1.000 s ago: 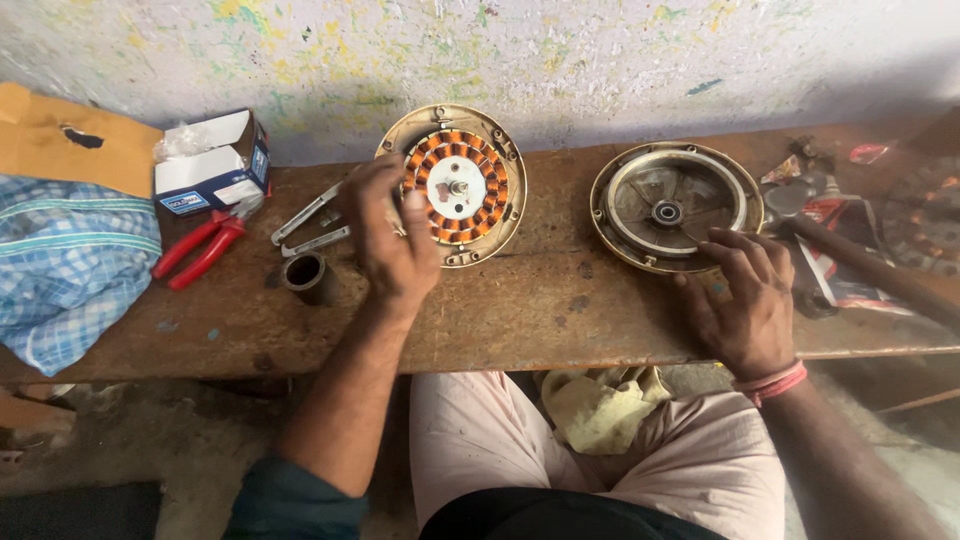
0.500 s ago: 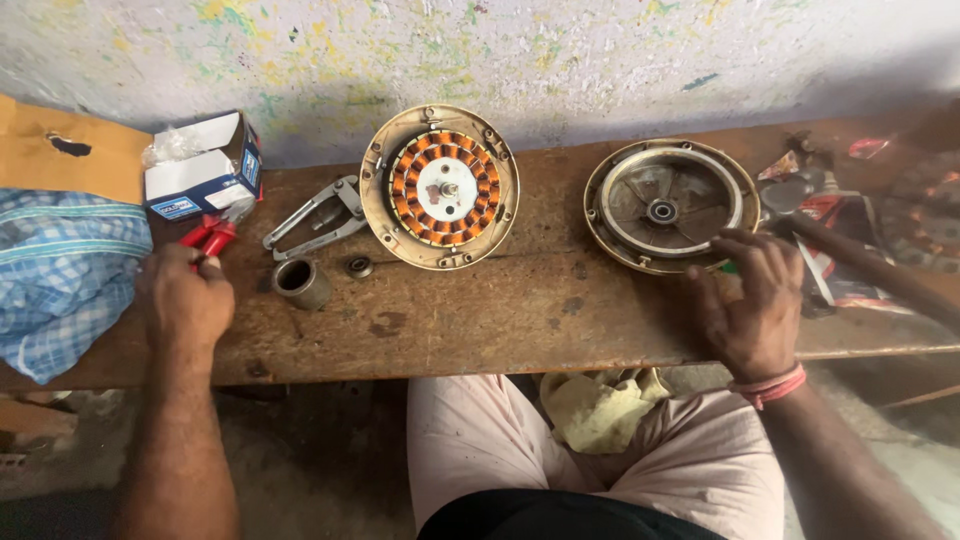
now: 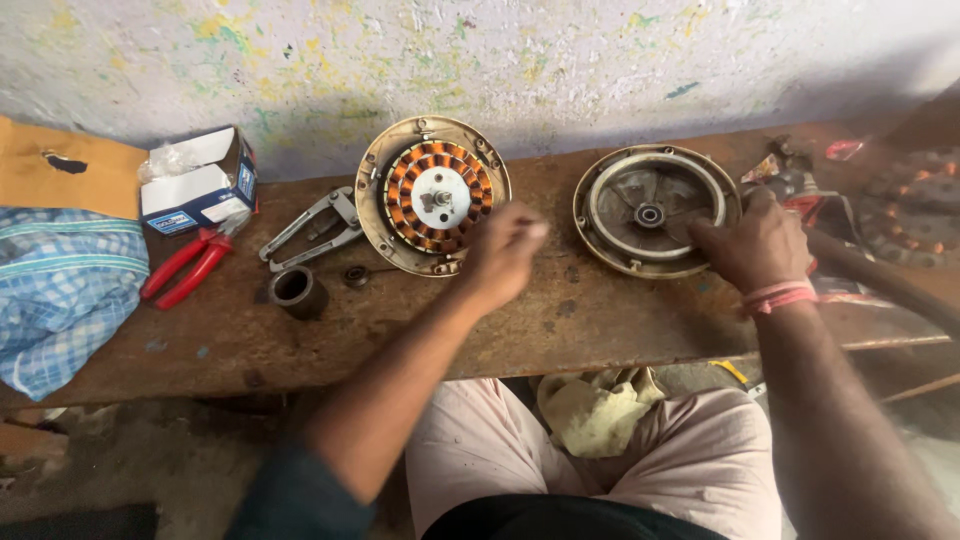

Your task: The person cleans a small metal part with a cloth, then uses pliers to adjust a component on the motor stator. They wipe the stator and rotor, then place the rotor into the stator housing.

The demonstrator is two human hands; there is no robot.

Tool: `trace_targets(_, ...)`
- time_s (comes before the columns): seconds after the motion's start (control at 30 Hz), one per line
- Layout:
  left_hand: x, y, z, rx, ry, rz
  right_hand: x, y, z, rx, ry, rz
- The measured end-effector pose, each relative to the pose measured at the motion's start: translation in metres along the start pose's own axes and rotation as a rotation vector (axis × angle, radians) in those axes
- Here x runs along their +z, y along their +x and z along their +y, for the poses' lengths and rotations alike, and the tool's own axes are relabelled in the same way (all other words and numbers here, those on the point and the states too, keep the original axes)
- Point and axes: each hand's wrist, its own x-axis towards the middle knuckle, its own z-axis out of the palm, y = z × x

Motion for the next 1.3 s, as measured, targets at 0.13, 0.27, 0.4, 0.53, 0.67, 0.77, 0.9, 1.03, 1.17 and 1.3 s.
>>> trace_targets(0.13,0.061,0.055,-0.008,-0.262,-0.252,-0.036,0.022,-0.018,-0.001,-0.188,0.077,0.337)
trace_targets(0.27,0.073,0.058,-0.011,-0.071,-0.498,0.017,0.024,-0.029,0.0,-0.333,0.115,0.517)
trace_targets(0.4,0.058,0.039,0.007,0.181,-0.52,0.059,0.016,-0.039,-0.011,-0.515,0.201,0.623)
trace_targets(0.53,0.046,0.026,0.035,0.261,-0.465,0.064,0.011,-0.042,-0.021,-0.578,0.259,0.654)
trace_targets(0.67,0.047,0.021,0.047,0.271,-0.442,0.047,0.012,-0.041,-0.014,-0.579,0.262,0.65)
trace_targets(0.77,0.045,0.022,0.048,0.262,-0.446,0.038,0.014,-0.038,-0.013,-0.568,0.28,0.634)
trace_targets(0.9,0.041,0.022,0.047,0.182,-0.534,0.001,0.016,-0.038,-0.015,-0.571,0.316,0.623)
trace_targets(1.03,0.039,0.021,0.047,0.225,-0.538,-0.015,0.014,-0.037,-0.014,-0.541,0.331,0.591)
trace_targets(1.17,0.039,0.021,0.047,0.215,-0.556,-0.035,0.014,-0.034,-0.014,-0.529,0.344,0.574)
trace_targets(1.3,0.044,0.025,0.04,0.274,-0.494,-0.001,0.015,-0.035,-0.01,-0.589,0.308,0.59)
